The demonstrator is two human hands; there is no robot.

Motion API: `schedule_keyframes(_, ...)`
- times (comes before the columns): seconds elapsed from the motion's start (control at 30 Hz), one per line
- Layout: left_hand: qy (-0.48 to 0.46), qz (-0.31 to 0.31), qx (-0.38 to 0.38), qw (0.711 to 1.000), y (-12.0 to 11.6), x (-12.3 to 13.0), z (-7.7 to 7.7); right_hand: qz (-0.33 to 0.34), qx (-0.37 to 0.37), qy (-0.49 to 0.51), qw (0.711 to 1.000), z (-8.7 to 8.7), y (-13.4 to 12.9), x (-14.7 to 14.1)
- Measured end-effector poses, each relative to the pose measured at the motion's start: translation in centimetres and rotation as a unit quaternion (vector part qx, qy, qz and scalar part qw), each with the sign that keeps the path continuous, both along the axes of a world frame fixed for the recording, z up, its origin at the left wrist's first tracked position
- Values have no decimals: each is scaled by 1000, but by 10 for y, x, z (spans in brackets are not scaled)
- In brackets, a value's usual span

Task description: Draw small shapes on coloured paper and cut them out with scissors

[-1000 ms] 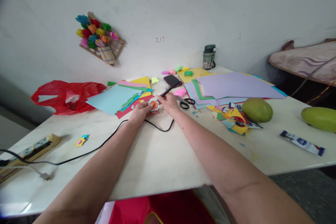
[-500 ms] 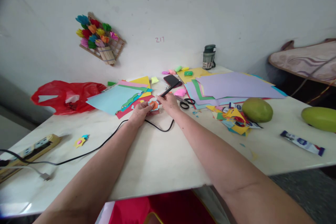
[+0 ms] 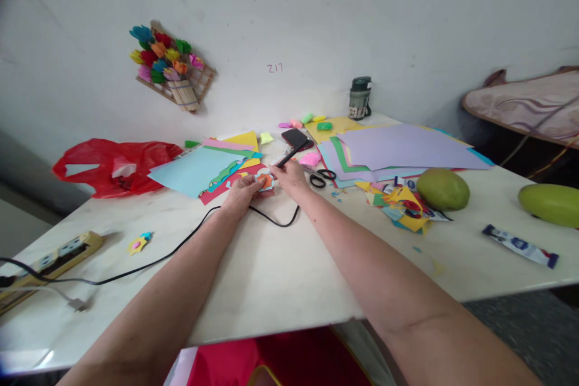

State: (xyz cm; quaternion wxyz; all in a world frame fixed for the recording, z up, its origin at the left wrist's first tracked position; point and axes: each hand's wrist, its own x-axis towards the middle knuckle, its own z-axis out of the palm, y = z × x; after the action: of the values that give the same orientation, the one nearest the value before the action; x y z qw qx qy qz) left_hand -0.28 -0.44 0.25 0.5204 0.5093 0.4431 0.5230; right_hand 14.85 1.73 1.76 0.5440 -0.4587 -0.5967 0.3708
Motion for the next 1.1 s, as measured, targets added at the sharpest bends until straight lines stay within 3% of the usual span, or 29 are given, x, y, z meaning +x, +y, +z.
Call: schedule_keyframes(1.1, -15, -13, 5, 1000, 1, 0, 0, 15, -53, 59, 997, 8, -7, 0)
